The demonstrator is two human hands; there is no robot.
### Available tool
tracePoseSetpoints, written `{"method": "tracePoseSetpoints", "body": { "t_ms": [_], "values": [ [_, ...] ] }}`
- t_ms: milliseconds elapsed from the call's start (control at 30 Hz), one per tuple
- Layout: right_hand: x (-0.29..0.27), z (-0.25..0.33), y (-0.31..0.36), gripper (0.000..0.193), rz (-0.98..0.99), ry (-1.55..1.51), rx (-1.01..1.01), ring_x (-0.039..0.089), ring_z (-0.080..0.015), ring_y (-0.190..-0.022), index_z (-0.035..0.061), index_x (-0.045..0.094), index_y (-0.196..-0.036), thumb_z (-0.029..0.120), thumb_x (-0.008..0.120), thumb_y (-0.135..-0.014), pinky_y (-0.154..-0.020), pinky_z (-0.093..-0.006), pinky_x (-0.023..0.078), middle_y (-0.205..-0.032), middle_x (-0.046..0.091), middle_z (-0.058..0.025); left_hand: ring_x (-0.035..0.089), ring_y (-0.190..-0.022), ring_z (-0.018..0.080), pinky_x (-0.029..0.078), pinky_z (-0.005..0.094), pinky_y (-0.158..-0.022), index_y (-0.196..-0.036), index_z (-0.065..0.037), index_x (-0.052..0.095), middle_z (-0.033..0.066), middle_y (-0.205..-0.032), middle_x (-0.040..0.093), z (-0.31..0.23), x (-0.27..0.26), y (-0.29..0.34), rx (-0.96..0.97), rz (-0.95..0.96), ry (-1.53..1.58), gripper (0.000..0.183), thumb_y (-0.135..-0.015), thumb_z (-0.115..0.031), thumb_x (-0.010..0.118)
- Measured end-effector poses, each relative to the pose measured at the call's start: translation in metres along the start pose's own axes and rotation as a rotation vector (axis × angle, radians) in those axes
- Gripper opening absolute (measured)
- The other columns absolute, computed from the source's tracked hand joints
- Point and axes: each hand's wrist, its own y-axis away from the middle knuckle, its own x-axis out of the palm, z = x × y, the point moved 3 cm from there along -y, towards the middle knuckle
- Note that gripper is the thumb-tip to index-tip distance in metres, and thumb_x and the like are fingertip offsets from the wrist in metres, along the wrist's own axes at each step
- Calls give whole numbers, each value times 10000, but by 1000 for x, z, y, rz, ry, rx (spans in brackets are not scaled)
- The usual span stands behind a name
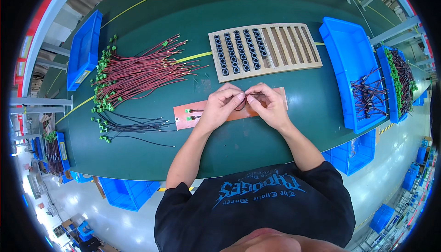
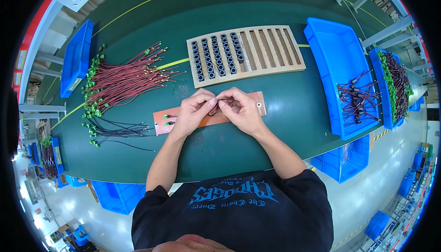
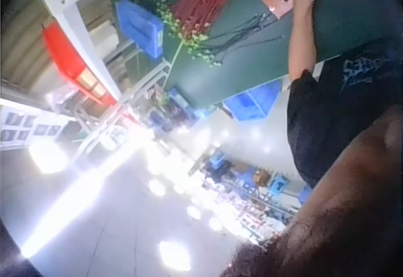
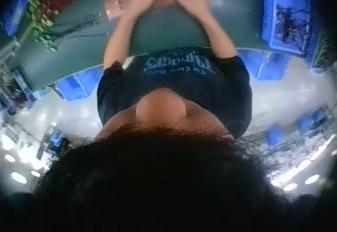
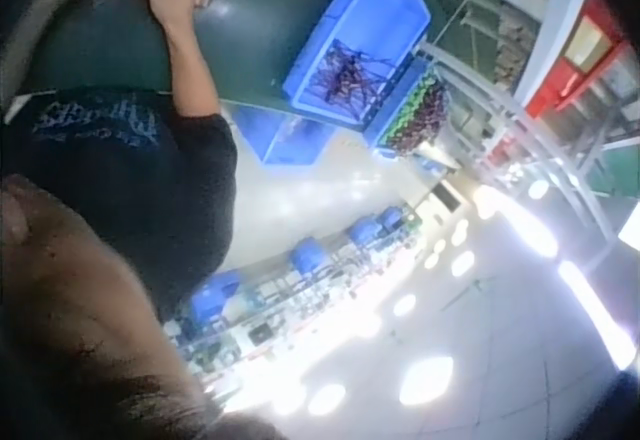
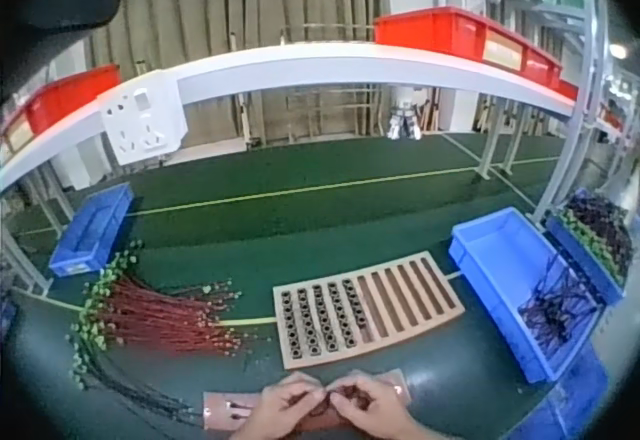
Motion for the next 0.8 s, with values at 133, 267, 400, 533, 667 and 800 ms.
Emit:
{"method": "tracePoseSetpoints", "body": {
  "t_ms": [133, 267, 400, 533, 667, 800],
  "values": [
    [1, 0, 1, 168, 3, -63, -13, 667, -121, -969, -30, 631, -1146, -18, 634, -979, -853, -276, 567, -1074, 648, -77, 602, -823, 134, 517, 290, -716, -1005, 71, 701, 79, -1031, 581, 0, 1, 0, 15, -1, 61, 110, -997, -27, 651],
    [2, 5, 4, 115, -33, -41, 43, 673, -126, -957, -47, 654, -1088, -17, 631, -980, -844, -272, 571, -1050, 647, -71, 631, -855, 132, 544, 272, -704, -1025, 72, 710, 81, -1048, 590, 1, 6, 1, 55, -52, 60, 97, -981, 3, 659],
    [1, 6, 0, 106, -89, 72, 40, 681, -128, -926, -74, 669, -1056, -9, 623, -987, -802, -262, 581, -1037, 644, -75, 643, -858, 123, 552, 250, -687, -1043, 71, 727, 80, -1064, 601, 5, 4, 2, 102, -114, 8, 109, -969, 19, 667],
    [-4, 6, 0, 111, -58, 163, -28, 686, -129, -921, -87, 682, -1026, -6, 613, -994, -792, -259, 587, -1038, 644, -80, 641, -831, 121, 544, 243, -683, -1044, 69, 738, 83, -1058, 609, 6, 4, 3, 111, -105, 34, 114, -962, 21, 675],
    [-4, 3, 2, 117, -71, 109, -24, 688, -135, -939, -92, 690, -1005, -7, 610, -994, -820, -259, 585, -1045, 653, -85, 642, -832, 138, 546, 265, -694, -1040, 73, 740, 94, -1049, 612, 5, 2, 4, 89, -73, 79, 112, -952, 32, 683],
    [-3, 4, 0, 137, -59, -26, 63, 686, -136, -936, -83, 702, -1031, 16, 615, -998, -826, -264, 584, -1050, 662, -91, 644, -830, 135, 546, 267, -698, -1030, 65, 751, 98, -1042, 625, 4, 2, 4, 63, -54, 119, 111, -939, 26, 703]
  ]
}}
